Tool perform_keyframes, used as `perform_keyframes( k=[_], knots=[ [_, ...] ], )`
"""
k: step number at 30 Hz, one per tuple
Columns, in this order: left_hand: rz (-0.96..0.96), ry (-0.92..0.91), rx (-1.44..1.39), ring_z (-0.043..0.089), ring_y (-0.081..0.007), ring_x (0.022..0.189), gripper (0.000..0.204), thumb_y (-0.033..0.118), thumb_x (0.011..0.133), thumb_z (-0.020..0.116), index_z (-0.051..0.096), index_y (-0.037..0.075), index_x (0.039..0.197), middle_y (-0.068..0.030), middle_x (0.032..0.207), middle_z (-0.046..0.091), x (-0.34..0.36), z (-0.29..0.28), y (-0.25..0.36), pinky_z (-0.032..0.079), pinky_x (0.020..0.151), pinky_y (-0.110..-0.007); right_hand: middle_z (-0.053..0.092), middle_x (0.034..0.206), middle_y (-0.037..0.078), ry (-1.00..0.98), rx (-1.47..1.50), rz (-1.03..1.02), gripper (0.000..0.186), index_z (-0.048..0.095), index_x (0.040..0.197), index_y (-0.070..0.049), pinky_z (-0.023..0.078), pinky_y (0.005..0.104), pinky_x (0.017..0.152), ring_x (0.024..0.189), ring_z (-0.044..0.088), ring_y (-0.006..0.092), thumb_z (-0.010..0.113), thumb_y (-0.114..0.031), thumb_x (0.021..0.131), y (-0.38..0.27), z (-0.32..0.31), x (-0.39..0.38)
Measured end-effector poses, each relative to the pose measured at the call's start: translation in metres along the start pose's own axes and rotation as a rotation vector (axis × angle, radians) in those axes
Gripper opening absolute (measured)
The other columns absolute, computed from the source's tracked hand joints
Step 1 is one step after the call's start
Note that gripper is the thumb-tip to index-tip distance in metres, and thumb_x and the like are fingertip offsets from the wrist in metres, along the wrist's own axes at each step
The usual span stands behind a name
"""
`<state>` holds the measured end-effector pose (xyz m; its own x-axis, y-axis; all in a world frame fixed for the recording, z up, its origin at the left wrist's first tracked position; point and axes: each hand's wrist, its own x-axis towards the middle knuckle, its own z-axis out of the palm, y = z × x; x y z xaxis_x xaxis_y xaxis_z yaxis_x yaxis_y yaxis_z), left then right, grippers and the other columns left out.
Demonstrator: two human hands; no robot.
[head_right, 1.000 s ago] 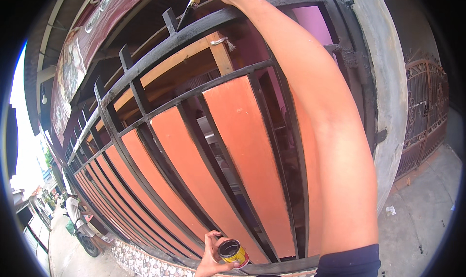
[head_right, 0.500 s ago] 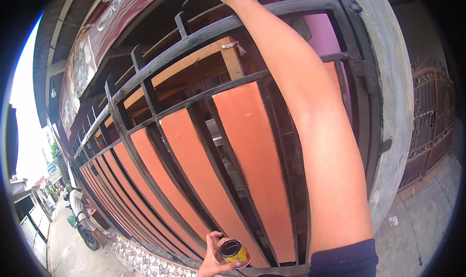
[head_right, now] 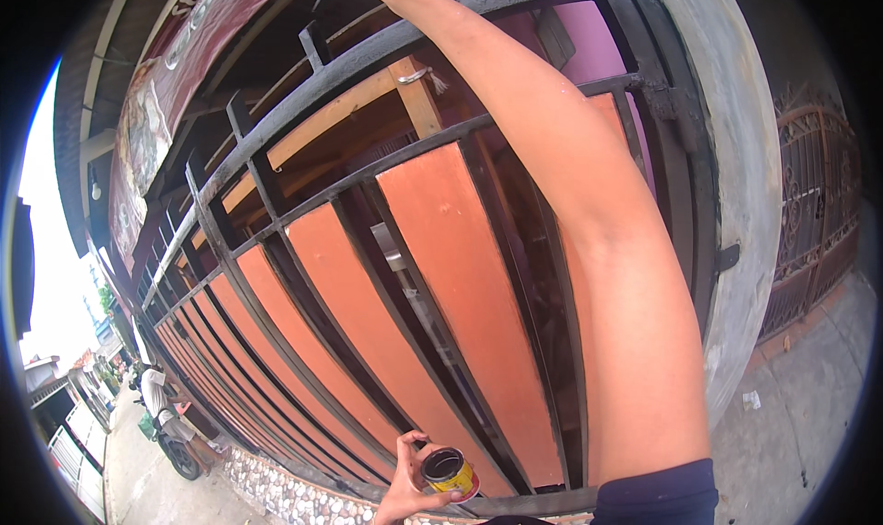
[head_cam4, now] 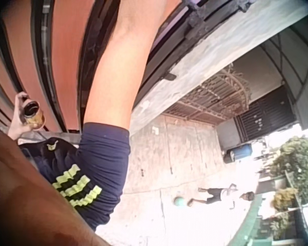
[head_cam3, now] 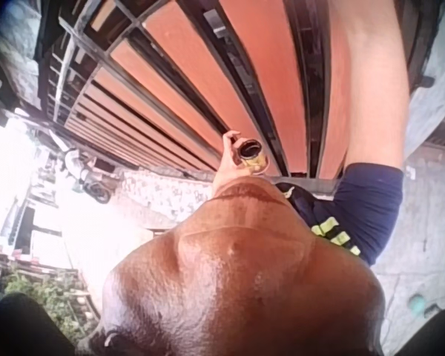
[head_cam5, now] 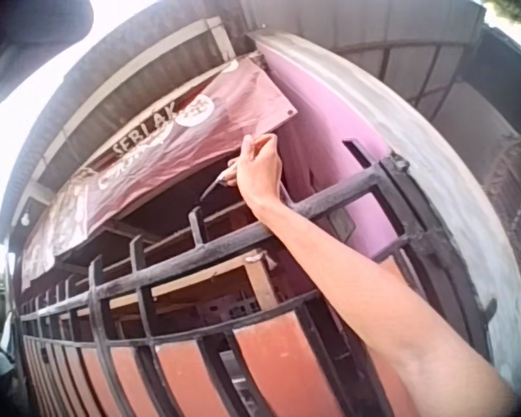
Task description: The person paints the top rails of a black metal gate using a paintbrush and a can of black paint. They step up onto a small wooden stool to reach the higher sections and apply paint to the horizontal bars.
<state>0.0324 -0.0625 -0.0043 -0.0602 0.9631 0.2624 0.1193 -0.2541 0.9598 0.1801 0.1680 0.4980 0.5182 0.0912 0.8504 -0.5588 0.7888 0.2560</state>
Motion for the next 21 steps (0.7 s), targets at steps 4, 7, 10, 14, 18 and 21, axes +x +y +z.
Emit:
perform_keyframes(
  k=[4, 7, 10, 14, 18, 21],
  knots=[
    [0.035, -0.009, -0.004, 0.053, -0.027, 0.113, 0.089, 0.004, 0.065, 0.08, 0.014, 0.004, 0.124, -0.0224, 0.115, 0.052, 0.001, 0.004, -0.003, 0.042, 0.1, -0.041, 0.062, 0.068, 0.015, -0.08, -0.027, 0.006, 0.029, 0.044, 0.09, 0.0, 0.052, 0.0281, 0.04, 0.048, 0.063, 0.019, 0.05, -0.027, 0.098, 0.011, 0.007, 0.0],
    [0.017, 0.009, -0.053, 0.053, -0.027, 0.113, 0.088, 0.003, 0.065, 0.08, 0.014, 0.005, 0.124, -0.023, 0.116, 0.051, 0.0, 0.003, -0.004, 0.043, 0.099, -0.041, 0.063, 0.067, 0.015, -0.204, 0.023, 0.012, 0.029, 0.047, 0.088, 0.001, 0.052, 0.028, 0.041, 0.049, 0.064, 0.0188, 0.049, -0.026, 0.098, 0.005, 0.01, -0.007],
    [0.008, 0.019, -0.061, 0.053, -0.0271, 0.113, 0.089, 0.003, 0.065, 0.08, 0.014, 0.006, 0.124, -0.0234, 0.116, 0.051, -0.003, 0.001, -0.003, 0.043, 0.099, -0.04, 0.061, 0.06, 0.011, -0.308, -0.049, -0.088, 0.028, 0.046, 0.086, 0.0, 0.05, 0.0276, 0.039, 0.046, 0.063, 0.0176, 0.049, -0.025, 0.098, -0.014, 0.015, -0.008],
    [0.03, 0.015, -0.055, 0.054, -0.0274, 0.112, 0.089, 0.003, 0.065, 0.08, 0.014, 0.007, 0.124, -0.0231, 0.117, 0.051, 0.001, 0.001, -0.007, 0.044, 0.098, -0.041, 0.06, 0.058, 0.01, -0.317, -0.13, -0.329, 0.027, 0.047, 0.084, 0.0, 0.047, 0.0284, 0.041, 0.047, 0.063, 0.0172, 0.051, -0.023, 0.097, -0.023, 0.036, 0.002],
    [0.092, -0.002, -0.082, 0.054, -0.0277, 0.112, 0.089, 0.003, 0.065, 0.08, 0.014, 0.007, 0.125, -0.0228, 0.117, 0.052, 0.003, -0.004, -0.016, 0.044, 0.098, -0.041, 0.059, 0.056, 0.013, -0.581, -0.327, -0.351, 0.025, 0.05, 0.085, 0.002, 0.047, 0.0326, 0.042, 0.046, 0.062, 0.0209, 0.052, -0.02, 0.096, -0.024, 0.047, -0.007],
    [0.091, -0.002, -0.058, 0.054, -0.0278, 0.112, 0.089, 0.003, 0.065, 0.079, 0.014, 0.007, 0.125, -0.0226, 0.117, 0.052, 0.002, -0.007, -0.018, 0.045, 0.097, -0.041, 0.059, 0.054, 0.013, -0.646, -0.344, -0.404, 0.025, 0.05, 0.085, 0.002, 0.047, 0.0322, 0.043, 0.046, 0.062, 0.0205, 0.051, -0.02, 0.097, -0.039, 0.056, -0.01]
  ],
)
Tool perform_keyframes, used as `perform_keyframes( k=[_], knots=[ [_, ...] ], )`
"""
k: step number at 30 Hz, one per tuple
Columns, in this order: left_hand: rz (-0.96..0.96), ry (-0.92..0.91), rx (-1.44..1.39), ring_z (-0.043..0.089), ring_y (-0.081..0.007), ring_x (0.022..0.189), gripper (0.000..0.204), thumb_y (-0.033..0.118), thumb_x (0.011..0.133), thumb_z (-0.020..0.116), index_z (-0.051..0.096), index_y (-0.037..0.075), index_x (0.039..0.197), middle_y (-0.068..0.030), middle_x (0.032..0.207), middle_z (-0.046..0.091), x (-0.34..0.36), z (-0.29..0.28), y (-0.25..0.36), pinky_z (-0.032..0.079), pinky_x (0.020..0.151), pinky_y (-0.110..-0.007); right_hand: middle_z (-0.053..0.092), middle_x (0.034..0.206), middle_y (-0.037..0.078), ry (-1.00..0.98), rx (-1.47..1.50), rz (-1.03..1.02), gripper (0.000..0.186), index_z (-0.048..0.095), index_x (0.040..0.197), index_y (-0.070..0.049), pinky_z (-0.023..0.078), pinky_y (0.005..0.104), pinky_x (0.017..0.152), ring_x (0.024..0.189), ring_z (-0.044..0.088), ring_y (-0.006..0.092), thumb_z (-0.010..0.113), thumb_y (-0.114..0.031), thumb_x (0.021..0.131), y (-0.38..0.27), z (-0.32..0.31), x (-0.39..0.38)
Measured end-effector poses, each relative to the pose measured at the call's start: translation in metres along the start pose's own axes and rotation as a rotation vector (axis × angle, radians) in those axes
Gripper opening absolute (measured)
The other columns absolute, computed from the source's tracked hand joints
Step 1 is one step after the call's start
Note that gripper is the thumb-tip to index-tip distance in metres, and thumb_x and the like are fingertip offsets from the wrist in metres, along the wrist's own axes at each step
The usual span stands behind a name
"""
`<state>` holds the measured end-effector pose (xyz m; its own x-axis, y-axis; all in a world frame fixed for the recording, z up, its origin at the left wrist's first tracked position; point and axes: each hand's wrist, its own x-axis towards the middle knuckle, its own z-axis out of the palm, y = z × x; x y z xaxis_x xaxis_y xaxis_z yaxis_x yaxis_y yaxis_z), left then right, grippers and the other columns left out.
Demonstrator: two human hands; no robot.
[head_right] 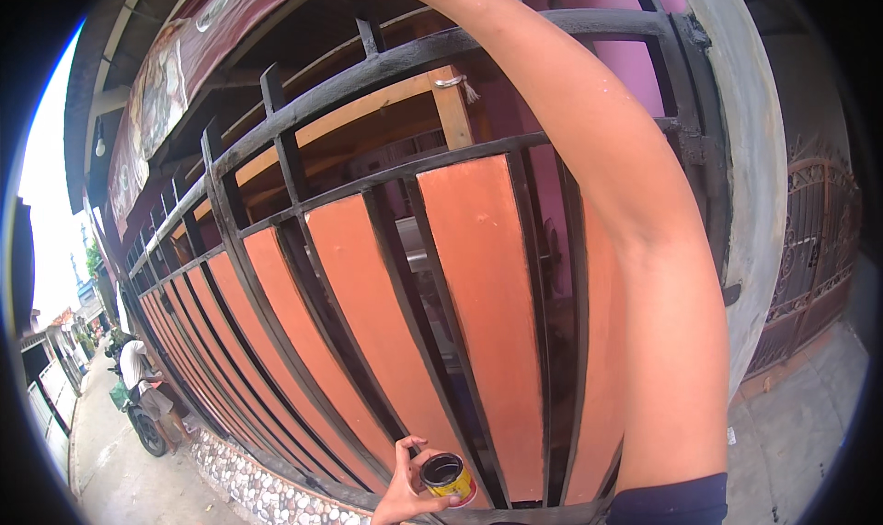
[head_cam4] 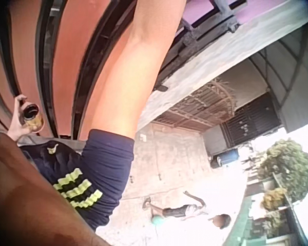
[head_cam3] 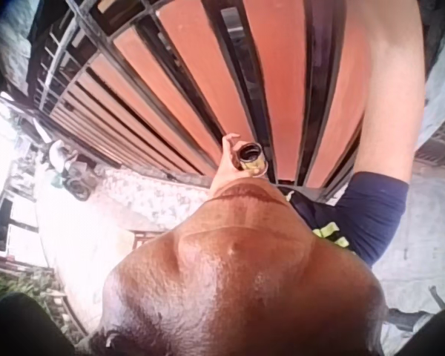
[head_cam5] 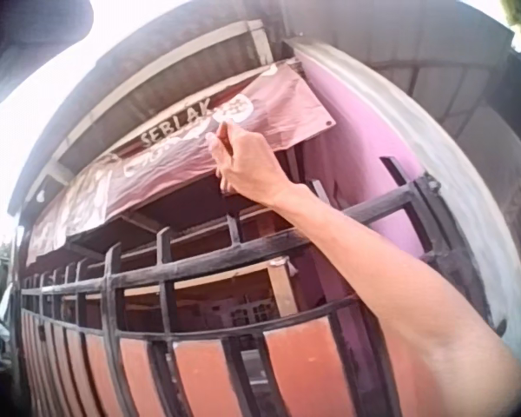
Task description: The person paints the top rails of a black metal gate using a paintbrush and a can of black paint. They step up onto a small wooden stool to reach the higher sections and apply paint to the horizontal bars.
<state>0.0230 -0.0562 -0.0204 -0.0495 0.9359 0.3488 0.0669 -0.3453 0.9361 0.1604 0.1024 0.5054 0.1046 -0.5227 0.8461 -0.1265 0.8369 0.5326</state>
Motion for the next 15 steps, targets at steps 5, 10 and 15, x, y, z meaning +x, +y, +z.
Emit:
perform_keyframes(
  k=[5, 10, 15],
  knots=[
    [0.011, -0.023, -0.025, 0.054, -0.0275, 0.112, 0.09, 0.004, 0.065, 0.079, 0.013, 0.008, 0.126, -0.0221, 0.117, 0.052, 0.002, -0.001, -0.003, 0.045, 0.097, -0.041, 0.059, 0.056, 0.017, 0.072, -0.16, -0.103, 0.027, 0.052, 0.083, 0.003, 0.048, 0.0367, 0.049, 0.051, 0.064, 0.0269, 0.052, -0.021, 0.096, 0.005, 0.009, 0.016],
    [0.014, -0.043, -0.039, 0.054, -0.0278, 0.113, 0.091, 0.004, 0.064, 0.08, 0.013, 0.008, 0.126, -0.0222, 0.117, 0.052, 0.004, -0.007, -0.006, 0.043, 0.099, -0.042, 0.059, 0.057, 0.018, -0.049, -0.208, -0.19, 0.024, 0.053, 0.084, 0.002, 0.047, 0.039, 0.051, 0.052, 0.063, 0.0301, 0.053, -0.019, 0.094, 0.012, 0.018, 0.015],
    [-0.036, -0.018, -0.066, 0.053, -0.0284, 0.113, 0.092, 0.005, 0.064, 0.08, 0.013, 0.008, 0.127, -0.0227, 0.117, 0.052, 0.004, -0.006, -0.002, 0.041, 0.102, -0.042, 0.059, 0.056, 0.018, -0.017, -0.176, -0.056, 0.022, 0.052, 0.086, 0.002, 0.047, 0.0384, 0.048, 0.05, 0.063, 0.0293, 0.051, -0.018, 0.096, 0.003, 0.014, 0.022]
  ],
)
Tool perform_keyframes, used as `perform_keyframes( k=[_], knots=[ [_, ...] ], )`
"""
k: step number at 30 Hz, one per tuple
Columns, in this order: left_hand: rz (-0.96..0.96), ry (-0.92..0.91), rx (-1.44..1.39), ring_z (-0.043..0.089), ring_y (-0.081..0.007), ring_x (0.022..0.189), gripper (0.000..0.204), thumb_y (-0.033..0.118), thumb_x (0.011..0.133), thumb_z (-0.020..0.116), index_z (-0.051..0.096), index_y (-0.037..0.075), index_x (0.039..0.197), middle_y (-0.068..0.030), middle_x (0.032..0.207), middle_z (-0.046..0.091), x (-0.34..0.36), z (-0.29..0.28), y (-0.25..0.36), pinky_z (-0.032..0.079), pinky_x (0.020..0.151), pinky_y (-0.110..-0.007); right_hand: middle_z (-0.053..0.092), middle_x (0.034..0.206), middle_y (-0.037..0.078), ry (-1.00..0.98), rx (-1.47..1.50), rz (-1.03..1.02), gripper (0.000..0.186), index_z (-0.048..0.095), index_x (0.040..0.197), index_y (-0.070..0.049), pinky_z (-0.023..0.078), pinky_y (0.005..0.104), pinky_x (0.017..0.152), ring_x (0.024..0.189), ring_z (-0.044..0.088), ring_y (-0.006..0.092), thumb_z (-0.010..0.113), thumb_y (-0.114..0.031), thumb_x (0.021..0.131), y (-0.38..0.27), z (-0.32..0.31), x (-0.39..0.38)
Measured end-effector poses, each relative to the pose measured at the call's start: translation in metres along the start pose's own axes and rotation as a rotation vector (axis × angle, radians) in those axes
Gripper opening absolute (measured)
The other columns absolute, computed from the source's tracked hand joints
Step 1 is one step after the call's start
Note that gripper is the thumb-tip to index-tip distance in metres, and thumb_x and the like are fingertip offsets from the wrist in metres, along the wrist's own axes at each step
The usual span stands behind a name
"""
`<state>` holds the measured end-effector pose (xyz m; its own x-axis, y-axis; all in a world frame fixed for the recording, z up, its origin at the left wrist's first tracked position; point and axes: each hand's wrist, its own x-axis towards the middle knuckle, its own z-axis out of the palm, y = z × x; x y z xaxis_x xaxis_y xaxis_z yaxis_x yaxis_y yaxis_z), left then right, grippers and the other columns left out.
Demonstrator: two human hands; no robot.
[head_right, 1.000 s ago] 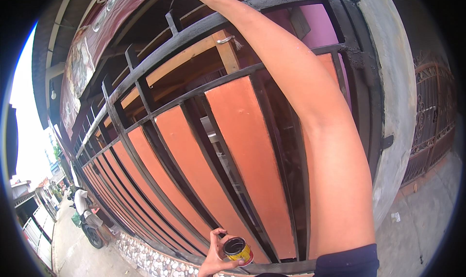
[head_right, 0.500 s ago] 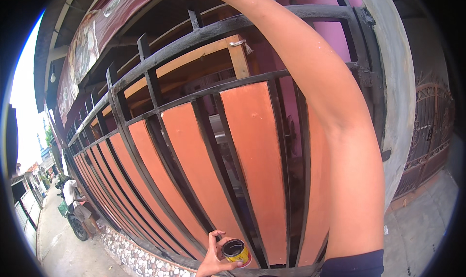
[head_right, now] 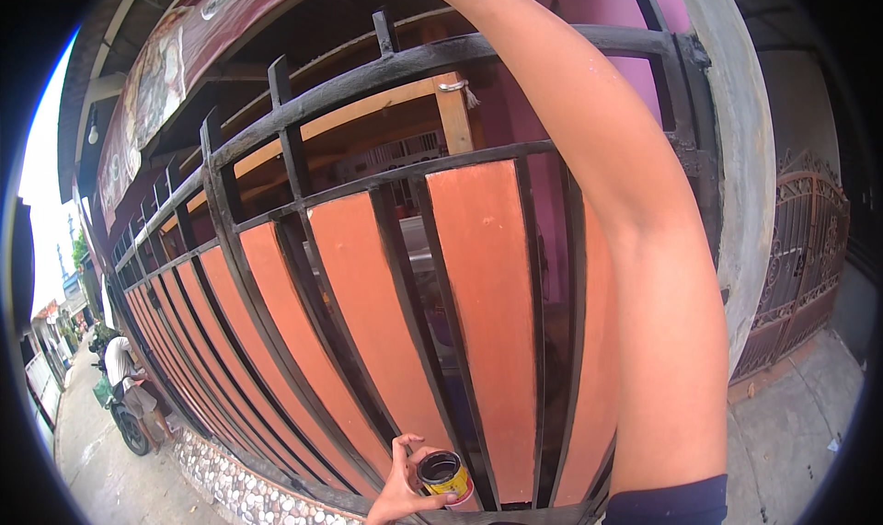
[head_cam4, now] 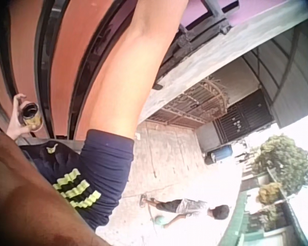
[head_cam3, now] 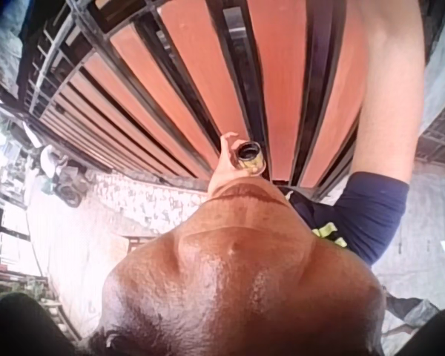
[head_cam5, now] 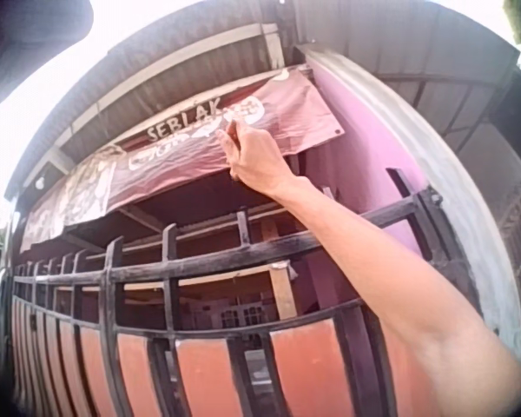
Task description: The person paints the top rails of a black metal gate using a paintbrush and a can of black paint. They step up onto a small wooden stool to reach the higher sections and apply paint to the horizontal bars.
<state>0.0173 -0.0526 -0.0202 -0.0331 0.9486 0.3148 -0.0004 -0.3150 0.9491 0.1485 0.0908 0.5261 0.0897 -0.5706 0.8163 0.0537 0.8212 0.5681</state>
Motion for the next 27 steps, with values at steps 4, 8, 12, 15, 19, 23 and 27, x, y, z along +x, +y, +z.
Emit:
perform_keyframes(
  k=[4, 8, 12, 15, 19, 23, 27],
  knots=[
    [0.033, -0.015, 0.013, 0.053, -0.0288, 0.113, 0.092, 0.005, 0.064, 0.08, 0.013, 0.007, 0.127, -0.0228, 0.117, 0.052, 0.0, -0.002, -0.004, 0.042, 0.101, -0.043, 0.059, 0.056, 0.018, -0.036, -0.037, -0.028, 0.024, 0.053, 0.086, 0.001, 0.048, 0.0386, 0.049, 0.051, 0.064, 0.0282, 0.05, -0.02, 0.096, 0.012, 0.004, -0.004],
    [0.017, -0.005, -0.008, 0.053, -0.0288, 0.113, 0.092, 0.006, 0.064, 0.081, 0.013, 0.007, 0.127, -0.0226, 0.117, 0.052, -0.005, -0.002, 0.0, 0.041, 0.101, -0.044, 0.06, 0.056, 0.018, 0.0, -0.054, 0.016, 0.025, 0.053, 0.086, 0.001, 0.049, 0.0391, 0.051, 0.052, 0.064, 0.0288, 0.051, -0.022, 0.096, 0.003, 0.005, 0.0],
    [0.031, 0.005, -0.022, 0.053, -0.0281, 0.113, 0.092, 0.006, 0.065, 0.081, 0.014, 0.007, 0.127, -0.0226, 0.117, 0.052, -0.005, -0.001, 0.001, 0.041, 0.101, -0.043, 0.059, 0.057, 0.02, 0.009, -0.071, -0.049, 0.027, 0.053, 0.085, 0.002, 0.048, 0.0418, 0.053, 0.054, 0.063, 0.0325, 0.051, -0.023, 0.096, 0.016, 0.017, -0.004],
    [0.088, -0.01, 0.041, 0.053, -0.0275, 0.112, 0.09, 0.004, 0.066, 0.08, 0.014, 0.007, 0.126, -0.023, 0.117, 0.052, -0.007, -0.005, -0.006, 0.04, 0.101, -0.043, 0.058, 0.058, 0.022, -0.018, -0.069, -0.036, 0.026, 0.053, 0.086, 0.002, 0.047, 0.0453, 0.055, 0.055, 0.062, 0.0358, 0.052, -0.022, 0.095, 0.015, 0.018, 0.001],
    [0.082, 0.006, -0.014, 0.053, -0.0273, 0.112, 0.089, 0.004, 0.066, 0.08, 0.015, 0.006, 0.125, -0.0235, 0.116, 0.052, -0.009, 0.001, 0.001, 0.038, 0.102, -0.042, 0.058, 0.058, 0.021, 0.063, -0.098, -0.055, 0.026, 0.052, 0.086, 0.001, 0.047, 0.0435, 0.053, 0.053, 0.062, 0.0347, 0.052, -0.023, 0.096, 0.015, 0.016, 0.003],
    [0.073, 0.018, -0.012, 0.053, -0.0275, 0.112, 0.088, 0.003, 0.066, 0.08, 0.015, 0.007, 0.125, -0.0235, 0.116, 0.052, -0.01, -0.002, 0.0, 0.039, 0.101, -0.042, 0.058, 0.055, 0.017, -0.054, 0.016, 0.093, 0.027, 0.052, 0.084, 0.002, 0.047, 0.0387, 0.046, 0.048, 0.062, 0.0289, 0.051, -0.023, 0.096, -0.004, 0.01, -0.009],
    [0.078, -0.004, 0.014, 0.053, -0.0276, 0.113, 0.089, 0.003, 0.065, 0.08, 0.014, 0.007, 0.125, -0.0233, 0.116, 0.052, -0.011, -0.004, -0.006, 0.04, 0.101, -0.042, 0.058, 0.053, 0.016, 0.036, -0.031, -0.022, 0.026, 0.052, 0.085, 0.002, 0.048, 0.0371, 0.045, 0.046, 0.062, 0.0269, 0.051, -0.022, 0.096, -0.012, -0.005, 0.001]
  ],
)
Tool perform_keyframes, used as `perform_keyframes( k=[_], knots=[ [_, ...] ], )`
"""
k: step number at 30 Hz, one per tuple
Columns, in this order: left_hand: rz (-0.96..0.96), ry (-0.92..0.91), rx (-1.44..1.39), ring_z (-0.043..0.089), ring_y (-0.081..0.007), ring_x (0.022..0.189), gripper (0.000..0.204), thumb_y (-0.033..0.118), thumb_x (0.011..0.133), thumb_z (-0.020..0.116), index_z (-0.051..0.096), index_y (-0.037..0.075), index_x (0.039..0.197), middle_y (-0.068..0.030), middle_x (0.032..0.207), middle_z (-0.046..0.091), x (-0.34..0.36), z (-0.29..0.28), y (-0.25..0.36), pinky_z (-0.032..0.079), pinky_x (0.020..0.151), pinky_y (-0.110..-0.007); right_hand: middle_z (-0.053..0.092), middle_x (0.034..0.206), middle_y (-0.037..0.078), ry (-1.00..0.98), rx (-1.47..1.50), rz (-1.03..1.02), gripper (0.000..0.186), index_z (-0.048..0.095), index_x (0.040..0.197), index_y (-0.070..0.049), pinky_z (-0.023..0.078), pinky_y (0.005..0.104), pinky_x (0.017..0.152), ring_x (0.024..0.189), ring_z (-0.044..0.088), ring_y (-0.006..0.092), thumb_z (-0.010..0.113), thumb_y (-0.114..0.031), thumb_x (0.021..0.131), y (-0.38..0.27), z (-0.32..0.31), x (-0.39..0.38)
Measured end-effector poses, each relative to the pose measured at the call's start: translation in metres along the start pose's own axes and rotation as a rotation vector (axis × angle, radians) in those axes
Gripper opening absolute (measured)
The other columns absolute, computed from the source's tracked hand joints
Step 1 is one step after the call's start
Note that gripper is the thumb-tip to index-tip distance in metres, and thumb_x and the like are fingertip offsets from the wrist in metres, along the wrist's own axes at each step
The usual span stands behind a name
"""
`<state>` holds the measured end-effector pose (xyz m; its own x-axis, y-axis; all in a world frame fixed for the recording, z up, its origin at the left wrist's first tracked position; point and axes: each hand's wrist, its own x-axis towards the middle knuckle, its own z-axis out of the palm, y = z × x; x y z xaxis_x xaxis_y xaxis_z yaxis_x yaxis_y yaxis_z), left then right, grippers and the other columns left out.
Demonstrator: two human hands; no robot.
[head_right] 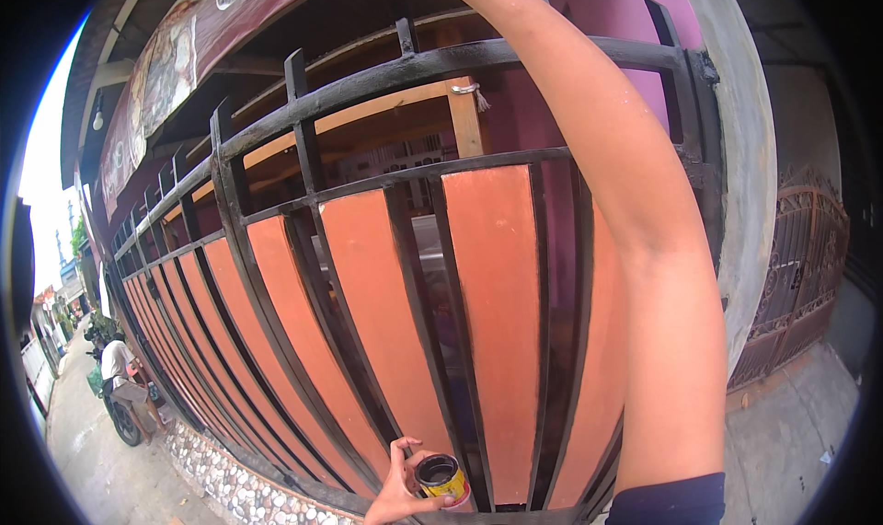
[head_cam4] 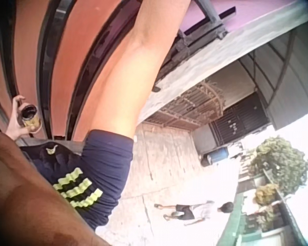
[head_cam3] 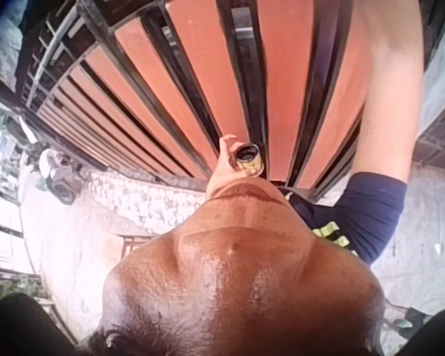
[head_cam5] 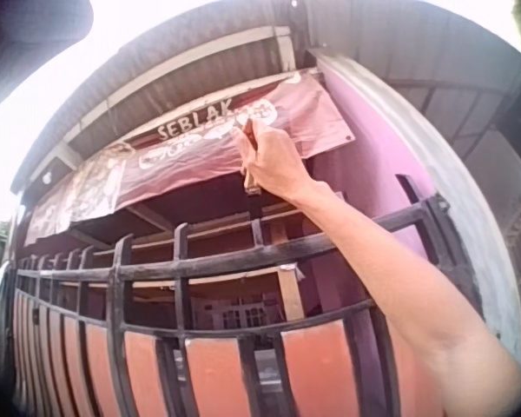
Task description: The person paints the top rails of a black metal gate using a paintbrush and a can of black paint. They step up onto a small wooden stool to reach the higher sections and apply paint to the horizontal bars.
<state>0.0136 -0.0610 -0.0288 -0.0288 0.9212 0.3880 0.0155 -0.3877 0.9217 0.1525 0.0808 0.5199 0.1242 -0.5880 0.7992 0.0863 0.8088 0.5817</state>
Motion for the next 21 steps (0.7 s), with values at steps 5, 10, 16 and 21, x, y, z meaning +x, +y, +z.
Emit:
perform_keyframes(
  k=[5, 10, 16, 21],
  knots=[
    [-0.061, 0.007, -0.053, 0.053, -0.0276, 0.113, 0.09, 0.004, 0.065, 0.081, 0.014, 0.007, 0.126, -0.0229, 0.116, 0.053, 0.003, 0.006, 0.006, 0.041, 0.101, -0.043, 0.059, 0.055, 0.016, 0.006, -0.044, -0.027, 0.026, 0.053, 0.085, 0.001, 0.048, 0.0369, 0.046, 0.048, 0.063, 0.0257, 0.053, -0.022, 0.096, 0.032, 0.006, -0.005],
    [-0.034, 0.021, 0.011, 0.054, -0.0277, 0.112, 0.091, 0.005, 0.065, 0.081, 0.013, 0.007, 0.126, -0.0226, 0.117, 0.052, -0.002, 0.0, -0.001, 0.043, 0.1, -0.043, 0.06, 0.056, 0.016, -0.112, 0.021, 0.153, 0.025, 0.053, 0.088, 0.001, 0.047, 0.0369, 0.045, 0.048, 0.063, 0.0246, 0.051, -0.022, 0.097, 0.029, 0.006, -0.005],
    [-0.067, 0.035, -0.06, 0.054, -0.0277, 0.111, 0.091, 0.005, 0.065, 0.08, 0.013, 0.007, 0.126, -0.0222, 0.117, 0.052, -0.001, 0.005, 0.007, 0.042, 0.1, -0.042, 0.061, 0.056, 0.011, 0.088, 0.14, 0.277, 0.026, 0.05, 0.085, 0.002, 0.047, 0.0295, 0.037, 0.044, 0.062, 0.0184, 0.048, -0.021, 0.098, 0.039, -0.001, -0.001],
    [-0.045, -0.01, 0.005, 0.053, -0.0277, 0.113, 0.09, 0.003, 0.066, 0.079, 0.012, 0.008, 0.126, -0.0226, 0.118, 0.051, -0.003, 0.002, -0.003, 0.042, 0.101, -0.042, 0.063, 0.058, 0.011, 0.229, 0.224, 0.34, 0.03, 0.052, 0.083, 0.0, 0.046, 0.0266, 0.039, 0.045, 0.061, 0.0162, 0.05, -0.026, 0.098, 0.021, -0.021, -0.028]
  ],
)
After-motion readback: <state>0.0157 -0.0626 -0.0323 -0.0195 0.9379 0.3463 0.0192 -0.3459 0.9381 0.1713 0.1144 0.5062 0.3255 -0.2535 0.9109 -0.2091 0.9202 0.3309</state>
